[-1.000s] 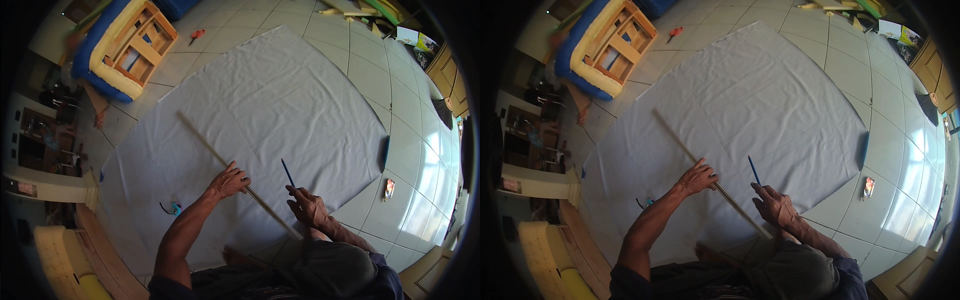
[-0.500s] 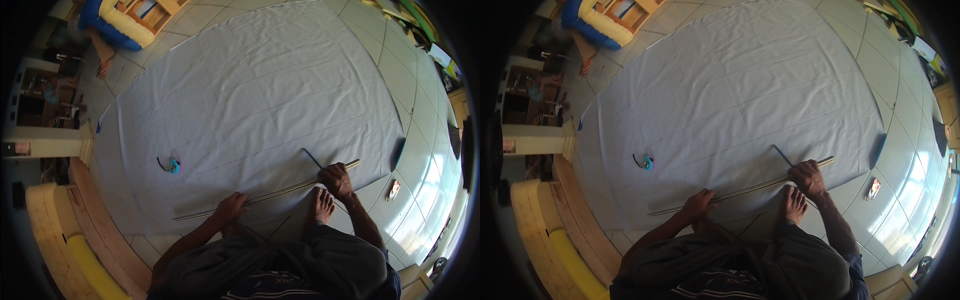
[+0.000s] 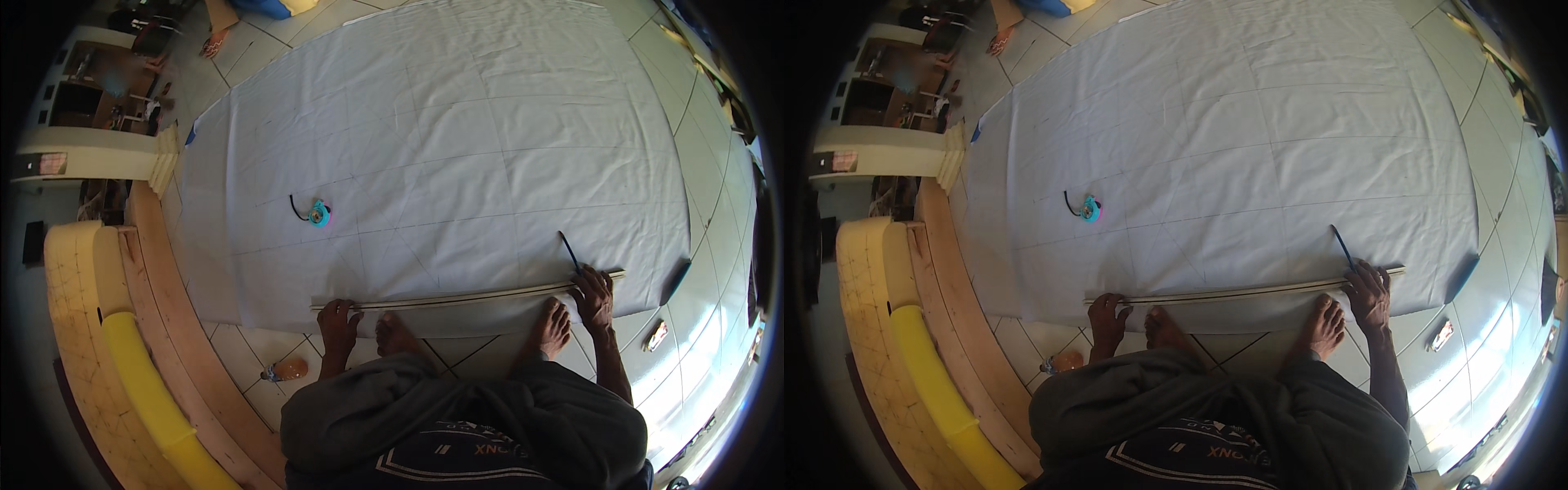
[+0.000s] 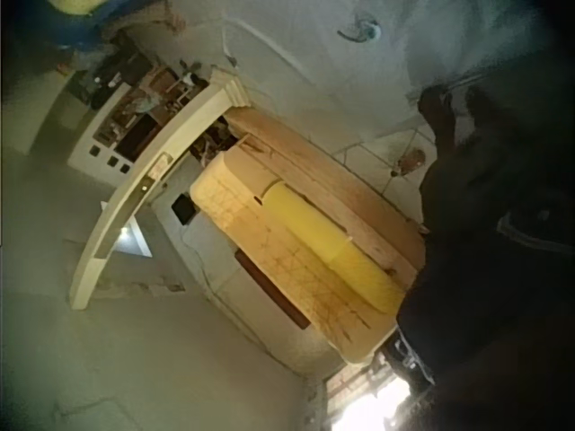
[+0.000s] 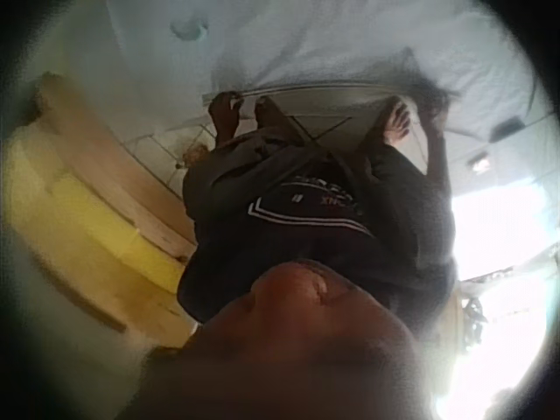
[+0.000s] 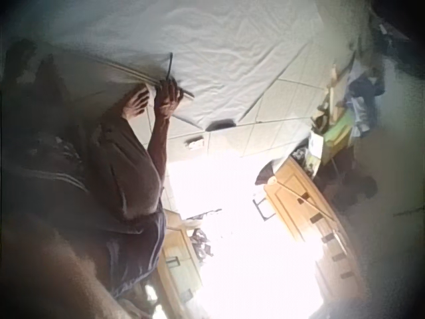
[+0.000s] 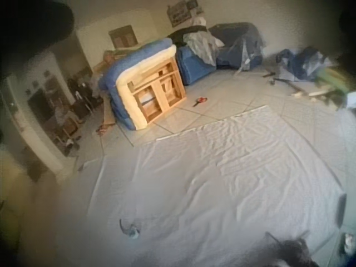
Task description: The person measures and marks a large piece of white fabric on the floor using a tape measure, a long straight edge, and a pen. They repeatedly align the straight edge and draw lines to create a grid pattern on the fabric.
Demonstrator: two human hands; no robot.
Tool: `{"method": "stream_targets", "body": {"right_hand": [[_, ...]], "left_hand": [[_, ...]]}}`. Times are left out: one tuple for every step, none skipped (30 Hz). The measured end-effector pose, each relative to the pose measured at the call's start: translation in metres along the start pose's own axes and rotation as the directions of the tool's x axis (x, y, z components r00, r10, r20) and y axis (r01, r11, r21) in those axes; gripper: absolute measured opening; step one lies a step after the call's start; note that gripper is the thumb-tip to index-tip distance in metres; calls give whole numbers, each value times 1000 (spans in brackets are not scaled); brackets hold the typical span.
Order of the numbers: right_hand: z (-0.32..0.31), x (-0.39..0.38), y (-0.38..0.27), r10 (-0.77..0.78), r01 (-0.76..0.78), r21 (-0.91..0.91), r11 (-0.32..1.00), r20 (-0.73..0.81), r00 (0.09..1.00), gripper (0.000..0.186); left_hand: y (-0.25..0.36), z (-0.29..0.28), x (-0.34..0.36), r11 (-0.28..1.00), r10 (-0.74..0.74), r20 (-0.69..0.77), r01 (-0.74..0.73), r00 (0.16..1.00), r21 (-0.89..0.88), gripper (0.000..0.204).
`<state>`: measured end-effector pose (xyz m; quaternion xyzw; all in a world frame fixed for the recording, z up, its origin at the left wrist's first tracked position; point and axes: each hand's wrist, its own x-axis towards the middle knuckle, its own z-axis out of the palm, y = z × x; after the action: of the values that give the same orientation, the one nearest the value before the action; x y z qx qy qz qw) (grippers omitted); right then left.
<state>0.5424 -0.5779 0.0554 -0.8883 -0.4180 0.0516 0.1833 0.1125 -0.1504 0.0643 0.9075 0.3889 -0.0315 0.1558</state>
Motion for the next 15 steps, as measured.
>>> {"method": "stream_targets", "body": {"right_hand": [[0, 0, -1, -8, 7, -12, 1000, -15, 1000, 31], [0, 0, -1, -11, 11, -15, 1000, -11, 1000, 31], [0, -1, -1, -5, 5, -15, 1000, 7, 1000, 30], [0, -1, -1, 0, 0, -25, 1000, 13, 1000, 30], [-1, -1, -1, -5, 6, -53, 999, 17, 1000, 30], [-2, -1, -1, 5, -4, -40, 999, 19, 1000, 30], [-2, -1, -1, 5, -4, -47, 999, 17, 1000, 30], [-2, -1, -1, 3, -2, -65, 998, 22, 1000, 30], [-2, -1, -1, 13, -11, -48, 999, 29, 999, 30], [-2, -1, -1, 20, -18, -42, 999, 38, 999, 31], [-2, -1, -2, 28, -26, -36, 999, 46, 999, 32], [-1, 0, -3, 26, -24, -54, 998, 40, 999, 33], [0, 0, -4, 11, -10, -61, 998, 15, 1000, 32], [1, 0, -5, 5, -5, -73, 997, 0, 1000, 31], [2, 0, -6, -7, 7, -93, 996, -1, 1000, 30]], "left_hand": [[-4, 1, 0, 999, -44, 12, 44, 999, -5, 42], [-7, 2, 0, 999, -30, 6, 30, 1000, -13, 40], [-9, 3, 0, 1000, -27, 0, 27, 1000, -12, 39], [-10, 4, 1, 1000, -29, 2, 29, 1000, -1, 38], [-11, 4, 1, 1000, -25, -4, 25, 1000, -7, 37], [-11, 3, 2, 1000, -28, -6, 28, 1000, -5, 37], [-11, 3, 4, 1000, -27, -19, 27, 999, 2, 36], [-11, 3, 7, 1000, -4, -50, 4, 999, -2, 36], [-10, 3, 8, 1000, 16, -86, -15, 996, 3, 36], [-9, 2, 11, 999, 33, -130, -31, 991, 16, 35], [-9, 1, 12, 999, 32, -124, -32, 992, 7, 35], [-8, 0, 14, 1000, 28, -126, -28, 992, 4, 35], [-8, 0, 15, 1000, 26, -134, -24, 991, 13, 35], [-8, 0, 16, 1000, 25, -123, -24, 992, 10, 35], [-8, -1, 17, 1000, 26, -115, -24, 993, 19, 35]]}}
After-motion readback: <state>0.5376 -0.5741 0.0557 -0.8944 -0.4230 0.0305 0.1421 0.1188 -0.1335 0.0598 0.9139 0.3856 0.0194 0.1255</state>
